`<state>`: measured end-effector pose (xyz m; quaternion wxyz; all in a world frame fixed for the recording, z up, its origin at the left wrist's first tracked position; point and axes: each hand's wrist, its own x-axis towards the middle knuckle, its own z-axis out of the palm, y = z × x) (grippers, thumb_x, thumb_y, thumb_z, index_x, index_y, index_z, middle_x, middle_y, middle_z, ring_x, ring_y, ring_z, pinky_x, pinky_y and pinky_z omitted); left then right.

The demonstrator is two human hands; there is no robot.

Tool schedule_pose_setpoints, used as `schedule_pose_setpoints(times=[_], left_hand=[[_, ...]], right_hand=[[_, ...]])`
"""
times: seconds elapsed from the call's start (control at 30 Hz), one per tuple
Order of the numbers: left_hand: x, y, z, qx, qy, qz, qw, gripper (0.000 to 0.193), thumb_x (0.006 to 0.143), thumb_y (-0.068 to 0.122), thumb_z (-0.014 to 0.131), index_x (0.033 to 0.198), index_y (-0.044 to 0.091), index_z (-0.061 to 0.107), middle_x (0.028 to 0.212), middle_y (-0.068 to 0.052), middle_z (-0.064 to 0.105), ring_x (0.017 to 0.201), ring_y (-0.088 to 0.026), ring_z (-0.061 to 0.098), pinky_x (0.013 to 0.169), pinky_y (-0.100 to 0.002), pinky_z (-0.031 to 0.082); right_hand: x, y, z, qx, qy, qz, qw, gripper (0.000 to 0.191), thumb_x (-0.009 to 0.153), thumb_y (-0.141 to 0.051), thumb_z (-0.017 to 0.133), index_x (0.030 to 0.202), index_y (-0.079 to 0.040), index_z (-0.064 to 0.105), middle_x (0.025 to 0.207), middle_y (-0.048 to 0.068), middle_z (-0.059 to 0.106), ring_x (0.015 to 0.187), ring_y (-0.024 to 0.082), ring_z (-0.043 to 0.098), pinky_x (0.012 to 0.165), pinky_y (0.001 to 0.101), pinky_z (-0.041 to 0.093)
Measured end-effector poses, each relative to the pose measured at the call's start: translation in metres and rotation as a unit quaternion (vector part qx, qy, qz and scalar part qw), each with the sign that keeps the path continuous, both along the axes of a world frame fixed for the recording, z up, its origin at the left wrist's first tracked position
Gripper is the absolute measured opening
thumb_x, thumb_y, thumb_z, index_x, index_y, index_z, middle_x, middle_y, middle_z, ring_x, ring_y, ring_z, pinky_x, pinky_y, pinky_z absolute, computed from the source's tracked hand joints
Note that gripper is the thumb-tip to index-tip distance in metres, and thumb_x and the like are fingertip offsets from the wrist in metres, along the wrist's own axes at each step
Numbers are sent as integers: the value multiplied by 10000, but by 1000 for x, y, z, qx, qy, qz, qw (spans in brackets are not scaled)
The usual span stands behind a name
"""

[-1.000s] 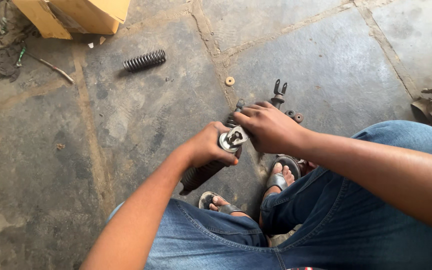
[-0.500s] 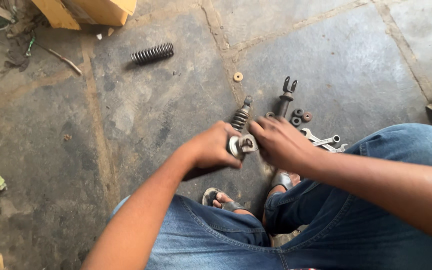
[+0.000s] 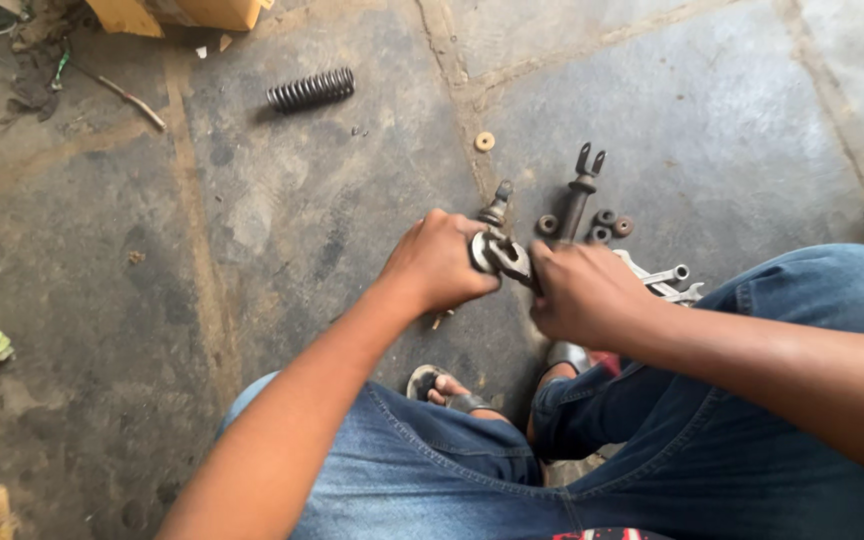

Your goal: The person sits on the floor and uses a wrench to loosen the top nut of a motorcycle shock absorber, then fits the coil spring onto the shock body and threads the end fitting on. They hold the assembly and tighten the nut with a wrench and pliers.

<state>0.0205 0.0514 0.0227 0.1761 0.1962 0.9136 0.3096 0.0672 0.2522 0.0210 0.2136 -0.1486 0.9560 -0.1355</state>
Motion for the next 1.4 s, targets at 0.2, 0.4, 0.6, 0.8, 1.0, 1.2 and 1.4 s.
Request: schedule_pose_setpoints(times=[0.2,0.4,0.6,0.8,1.0,1.2,1.4], left_hand=[[1,-1,-4,125,-74,-60,988,335,622,319,798,822,55,746,781,-149,772,721,-306,768,724,-414,616],[12,7,2,-20,6,110,994,261,709,335,766,863,127,795,837,-190,749,818,-378,732,763,-468,595],[5,-1,5,3,-23,32,999,280,627,311,777,853,146,794,806,-136,766,769,-323,753,749,-430,607],[1,-6,-5,98,-44,-94,990,311,633,307,810,828,73,747,790,-126,765,740,-283,761,742,-389,607],[3,-8,-9,83,-42,-108,990,321,620,308,825,835,78,761,813,-130,773,783,-291,752,765,-395,597],[4,-7,1,38,-20,-96,994,345,593,311,837,861,101,786,811,-130,770,803,-319,739,774,-408,589],[11,-4,11,28,-1,-54,998,368,608,336,824,915,135,797,818,-122,765,792,-313,748,775,-411,602]], right_hand=[[-31,6,-4,-27,229,136,964,551,574,-87,787,1087,-71,589,1044,130,688,1085,358,645,1012,471,440],[2,-14,23,52,-115,-60,990,365,743,-367,775,882,-34,720,816,186,702,845,345,722,811,441,576],[-4,-9,20,56,-79,28,995,375,809,-270,705,1067,-32,573,863,159,691,864,333,713,806,460,549],[-32,2,-1,-30,186,141,972,398,739,-1,651,1119,-33,537,1100,147,619,1081,337,621,878,465,459],[-30,5,-2,-45,238,152,958,327,769,-1,645,1083,-31,560,1103,137,624,1093,304,634,901,471,445],[-24,3,3,-1,276,152,949,448,665,-33,684,1096,16,577,1034,168,641,1058,325,649,942,417,500],[-18,2,7,45,265,127,955,380,662,-47,697,1026,-17,589,962,137,656,1015,312,672,901,403,524]])
